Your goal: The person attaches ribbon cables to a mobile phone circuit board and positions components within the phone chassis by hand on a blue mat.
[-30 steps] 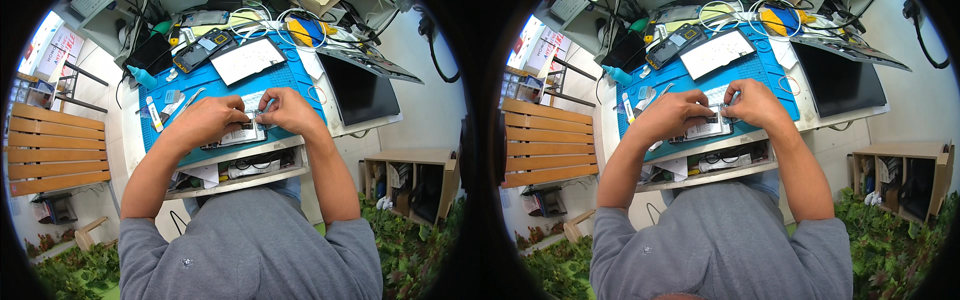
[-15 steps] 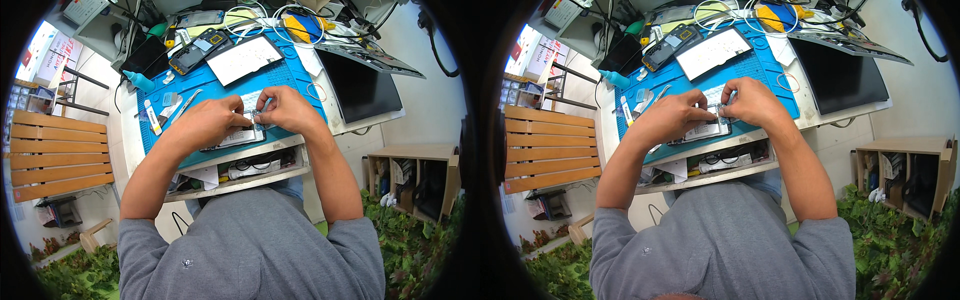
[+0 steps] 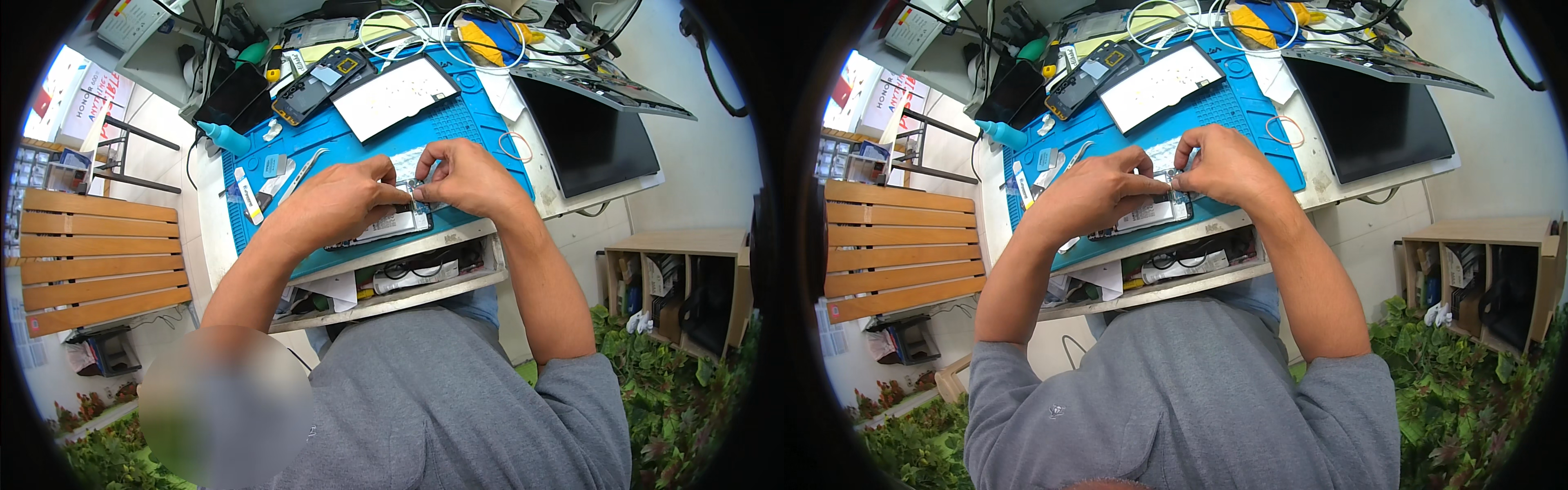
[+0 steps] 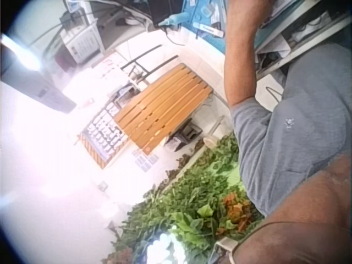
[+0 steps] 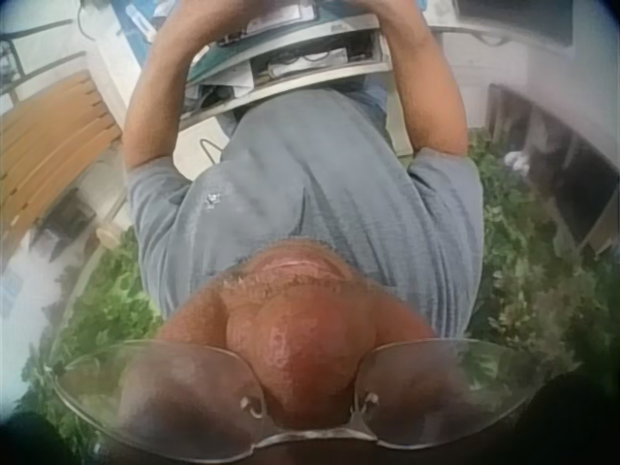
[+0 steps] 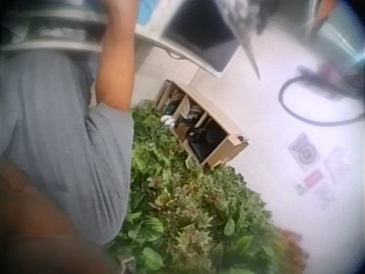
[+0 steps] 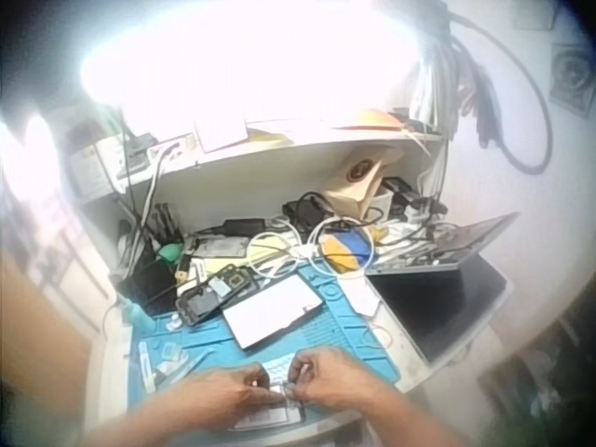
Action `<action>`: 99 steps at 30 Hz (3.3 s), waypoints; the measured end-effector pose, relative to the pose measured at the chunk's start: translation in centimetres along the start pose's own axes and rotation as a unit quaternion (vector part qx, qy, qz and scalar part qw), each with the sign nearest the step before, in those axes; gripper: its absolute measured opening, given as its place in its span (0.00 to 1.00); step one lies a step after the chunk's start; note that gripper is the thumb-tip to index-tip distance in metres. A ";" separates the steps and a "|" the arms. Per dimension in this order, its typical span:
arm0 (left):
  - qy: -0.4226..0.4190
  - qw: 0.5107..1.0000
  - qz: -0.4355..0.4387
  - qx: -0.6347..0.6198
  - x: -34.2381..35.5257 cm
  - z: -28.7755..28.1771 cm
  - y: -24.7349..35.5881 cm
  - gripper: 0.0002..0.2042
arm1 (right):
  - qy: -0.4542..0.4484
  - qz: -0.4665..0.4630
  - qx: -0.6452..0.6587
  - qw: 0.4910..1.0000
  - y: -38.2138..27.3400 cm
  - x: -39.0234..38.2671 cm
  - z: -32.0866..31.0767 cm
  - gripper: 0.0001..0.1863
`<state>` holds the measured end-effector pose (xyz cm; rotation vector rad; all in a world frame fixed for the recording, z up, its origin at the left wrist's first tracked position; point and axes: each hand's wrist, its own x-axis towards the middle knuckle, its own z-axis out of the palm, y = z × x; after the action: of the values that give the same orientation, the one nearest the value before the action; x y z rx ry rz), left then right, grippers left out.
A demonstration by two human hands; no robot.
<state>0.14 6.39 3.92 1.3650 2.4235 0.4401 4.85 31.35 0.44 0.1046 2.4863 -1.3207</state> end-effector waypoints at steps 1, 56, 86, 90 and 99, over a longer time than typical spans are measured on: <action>0.001 1.000 0.001 -0.001 0.0 0.0 0.0 0.13 | 0.000 0.000 0.001 1.000 0.0 0.0 0.0 0.15; -0.034 0.993 0.028 0.114 -0.2 -0.9 1.0 0.32 | 0.089 -0.092 0.063 0.990 2.0 -3.3 1.6 0.13; -0.116 0.974 0.068 0.182 3.5 -2.8 2.5 0.21 | 0.216 -0.238 -0.001 0.947 4.1 -4.2 5.1 0.09; -0.105 0.982 0.066 0.139 3.1 -3.0 1.3 0.22 | 0.272 -0.303 -0.060 0.911 4.8 -5.4 6.4 0.12; -0.039 0.993 0.100 0.048 2.7 -2.1 -1.4 0.25 | 0.258 -0.319 -0.157 0.898 3.8 -6.8 7.2 0.22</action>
<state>-3.17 7.79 4.85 1.6435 2.2804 0.3144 13.91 28.17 -4.16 -0.5548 3.3427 -1.1798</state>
